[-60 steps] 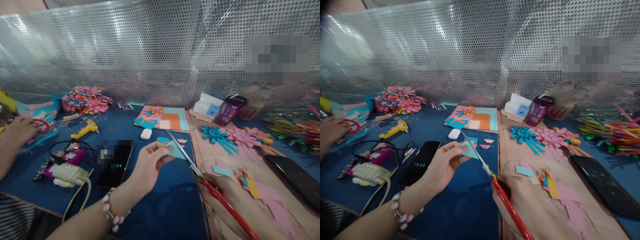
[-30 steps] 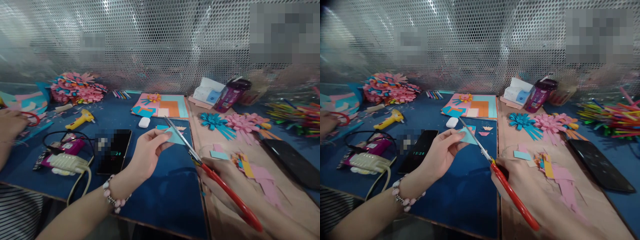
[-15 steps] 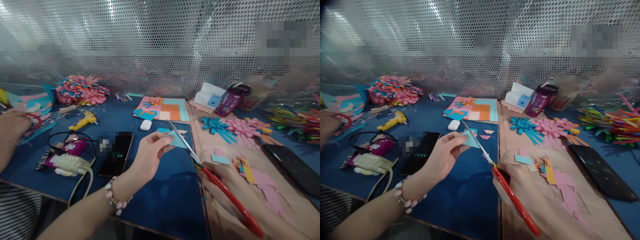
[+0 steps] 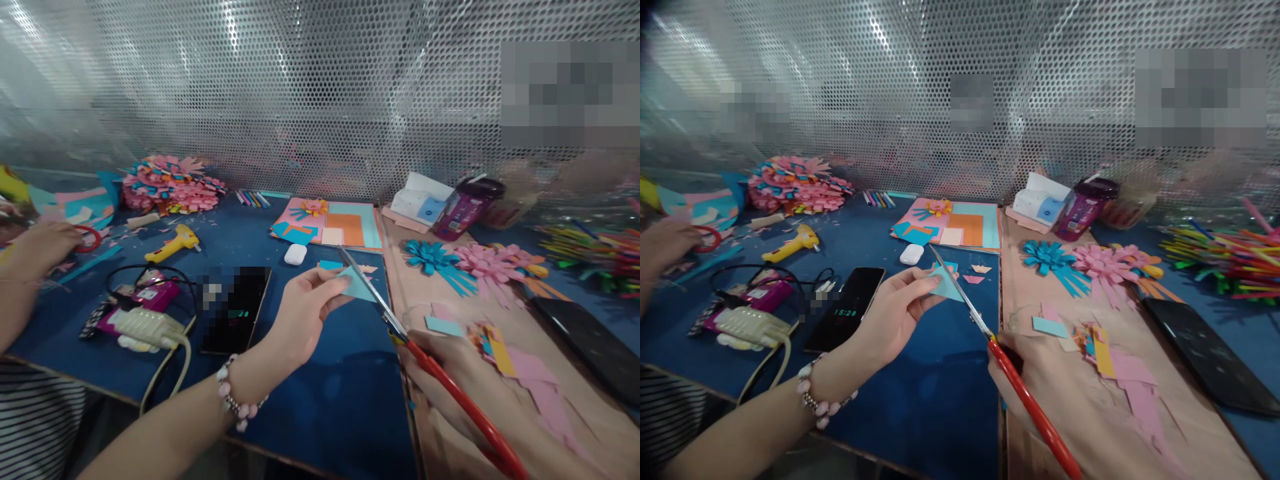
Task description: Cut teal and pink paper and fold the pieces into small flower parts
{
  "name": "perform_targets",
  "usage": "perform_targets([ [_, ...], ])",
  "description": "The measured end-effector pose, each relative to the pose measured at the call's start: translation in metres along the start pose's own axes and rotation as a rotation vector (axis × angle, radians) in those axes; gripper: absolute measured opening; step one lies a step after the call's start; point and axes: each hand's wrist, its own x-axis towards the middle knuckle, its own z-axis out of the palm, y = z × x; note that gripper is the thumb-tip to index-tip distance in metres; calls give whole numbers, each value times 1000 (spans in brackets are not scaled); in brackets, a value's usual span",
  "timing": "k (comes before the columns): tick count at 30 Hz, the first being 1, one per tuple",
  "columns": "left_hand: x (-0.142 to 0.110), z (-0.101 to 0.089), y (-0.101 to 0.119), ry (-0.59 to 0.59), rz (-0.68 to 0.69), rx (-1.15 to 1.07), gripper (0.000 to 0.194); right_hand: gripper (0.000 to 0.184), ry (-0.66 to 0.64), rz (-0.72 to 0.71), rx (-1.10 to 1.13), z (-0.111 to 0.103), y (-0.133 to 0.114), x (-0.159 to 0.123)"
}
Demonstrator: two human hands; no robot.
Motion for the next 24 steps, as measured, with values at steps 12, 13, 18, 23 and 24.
perform_targets([
  [12,2,-2,-1,3,6,29,16,26,-1,-4,19,0,2,0],
  [13,2,-2,-1,4,10,38,16,27,-5,-11,22,0,2,0],
  [18,2,-2,-2,3,23,77,16,31,-6,-20,41,0,0,0],
  [23,12,-10,6,67,198,13,17,34,-27,10,92,5,14,7],
  [24,16,-13,8,100,236,4,16,32,-29,-10,107,7,19,10],
])
